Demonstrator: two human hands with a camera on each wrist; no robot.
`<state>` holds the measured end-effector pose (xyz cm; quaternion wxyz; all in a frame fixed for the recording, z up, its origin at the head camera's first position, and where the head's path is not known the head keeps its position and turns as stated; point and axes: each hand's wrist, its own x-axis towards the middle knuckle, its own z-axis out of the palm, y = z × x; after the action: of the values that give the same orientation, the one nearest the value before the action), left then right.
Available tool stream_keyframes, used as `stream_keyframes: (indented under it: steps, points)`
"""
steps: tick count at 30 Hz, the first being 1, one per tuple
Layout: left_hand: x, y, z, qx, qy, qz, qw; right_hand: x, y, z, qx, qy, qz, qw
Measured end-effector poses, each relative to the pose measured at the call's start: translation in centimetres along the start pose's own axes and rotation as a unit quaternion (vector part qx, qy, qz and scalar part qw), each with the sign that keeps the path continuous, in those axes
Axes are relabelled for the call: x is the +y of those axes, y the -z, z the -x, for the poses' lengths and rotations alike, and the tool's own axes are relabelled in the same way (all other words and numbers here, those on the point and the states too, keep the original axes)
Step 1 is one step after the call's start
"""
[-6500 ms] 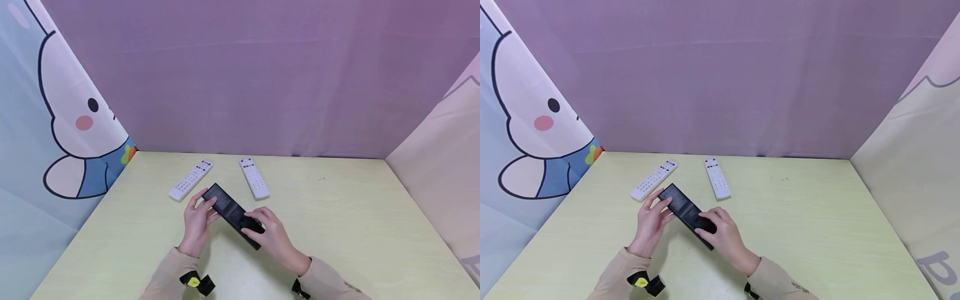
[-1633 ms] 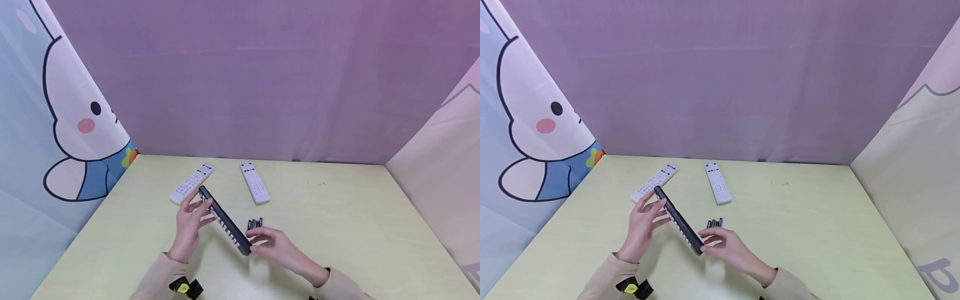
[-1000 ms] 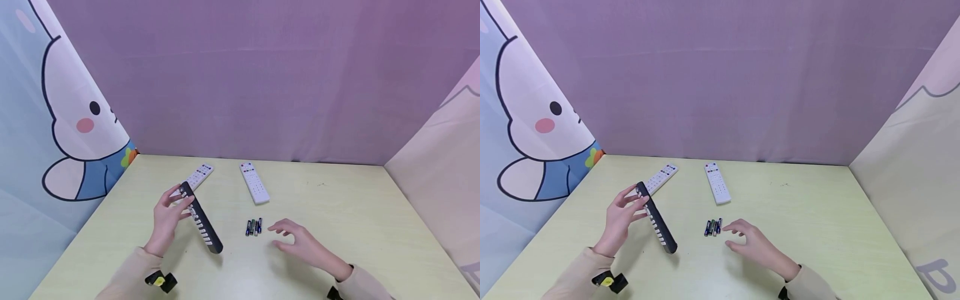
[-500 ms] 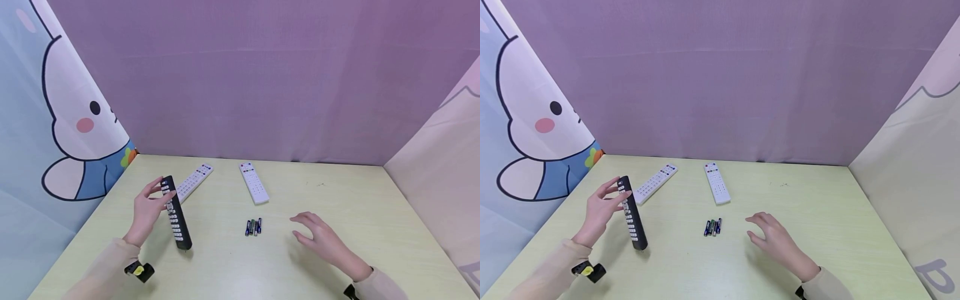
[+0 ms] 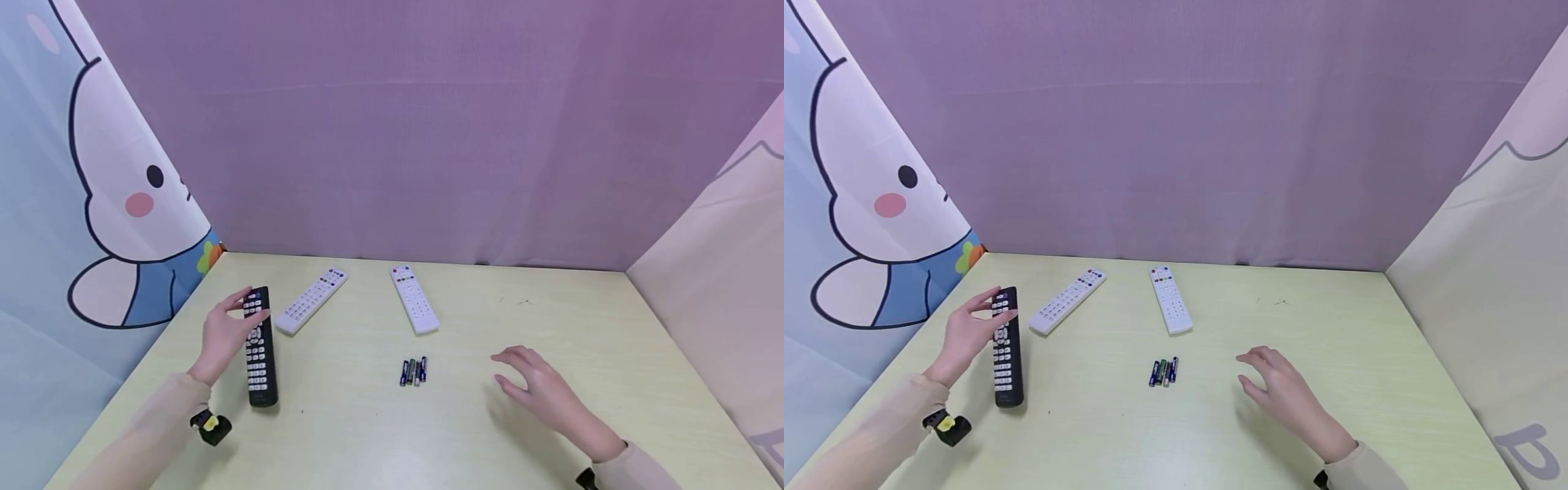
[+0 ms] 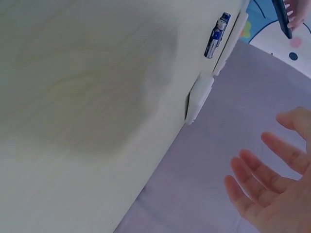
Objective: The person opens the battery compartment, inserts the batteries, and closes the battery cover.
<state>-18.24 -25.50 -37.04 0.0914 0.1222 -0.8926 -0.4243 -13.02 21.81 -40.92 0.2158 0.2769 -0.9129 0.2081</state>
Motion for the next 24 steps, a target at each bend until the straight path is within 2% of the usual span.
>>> stream_keyframes:
  steps: [6,11,20,24]
  points:
    - [-0.7,0.6,-1.2,-0.014,0.009,-0.052,0.9985,0.3,0.0,0.1,-0.003,-0.002,0.002,1.0]
    - [-1.2,1.0,-2.1,-0.02,0.018,-0.079,0.9965,0.4,0.1,0.2,-0.004,-0.002,0.001,1.0]
    - [-2.4,1.4,-3.2,-0.023,-0.033,-0.123,0.9917,0.7,0.0,0.3,-0.005,0.0,0.001,1.0]
    - [-2.6,1.4,-3.6,-0.028,-0.036,-0.128,0.9908,0.8,0.0,0.3,-0.005,0.002,0.0,1.0]
